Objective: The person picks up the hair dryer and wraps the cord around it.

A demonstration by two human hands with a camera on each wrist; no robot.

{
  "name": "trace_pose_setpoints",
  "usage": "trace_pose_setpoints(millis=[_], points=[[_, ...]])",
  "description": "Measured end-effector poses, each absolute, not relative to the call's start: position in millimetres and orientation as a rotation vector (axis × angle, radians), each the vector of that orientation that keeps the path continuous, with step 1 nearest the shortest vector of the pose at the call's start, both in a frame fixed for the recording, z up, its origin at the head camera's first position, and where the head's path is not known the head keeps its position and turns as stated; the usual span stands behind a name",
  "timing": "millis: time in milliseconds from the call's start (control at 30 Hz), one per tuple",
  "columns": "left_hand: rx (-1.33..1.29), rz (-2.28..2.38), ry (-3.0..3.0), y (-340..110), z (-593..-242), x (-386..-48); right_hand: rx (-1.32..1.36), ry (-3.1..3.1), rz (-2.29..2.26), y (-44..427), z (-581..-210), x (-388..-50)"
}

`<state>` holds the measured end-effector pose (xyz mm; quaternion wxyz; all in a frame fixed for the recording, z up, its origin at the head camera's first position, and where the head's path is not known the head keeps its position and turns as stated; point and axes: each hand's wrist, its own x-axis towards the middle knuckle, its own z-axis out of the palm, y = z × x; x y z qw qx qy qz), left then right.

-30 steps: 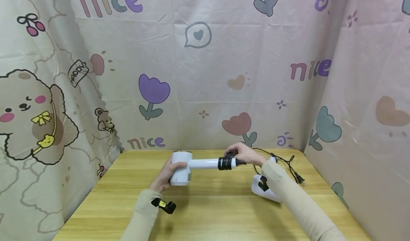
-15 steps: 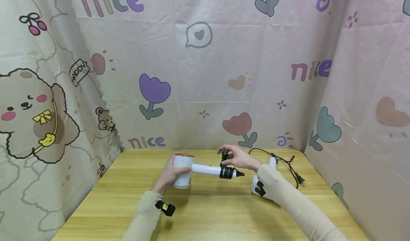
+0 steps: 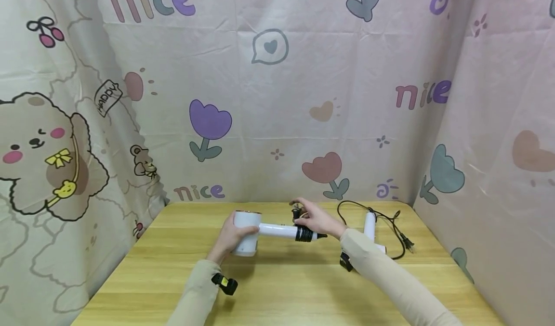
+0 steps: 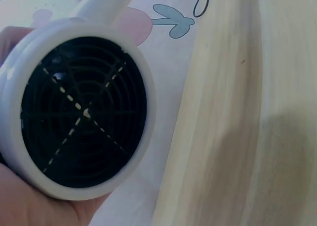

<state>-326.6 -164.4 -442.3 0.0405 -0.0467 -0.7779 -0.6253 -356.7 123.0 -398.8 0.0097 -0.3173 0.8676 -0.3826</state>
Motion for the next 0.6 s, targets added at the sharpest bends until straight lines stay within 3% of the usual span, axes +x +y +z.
trace_pose_setpoints(millis=[267,600], points=[[-0.017,-1.933,-2.39,-165.3,-448.3,-329.0,-0.839,2.833,-1.303,102.3,-420.2,-358.4],[0.085,-1.966,-2.459,-173.0,-463.8,-329.9,-0.935,2.809,-1.288,89.8,-457.2,-359.6]])
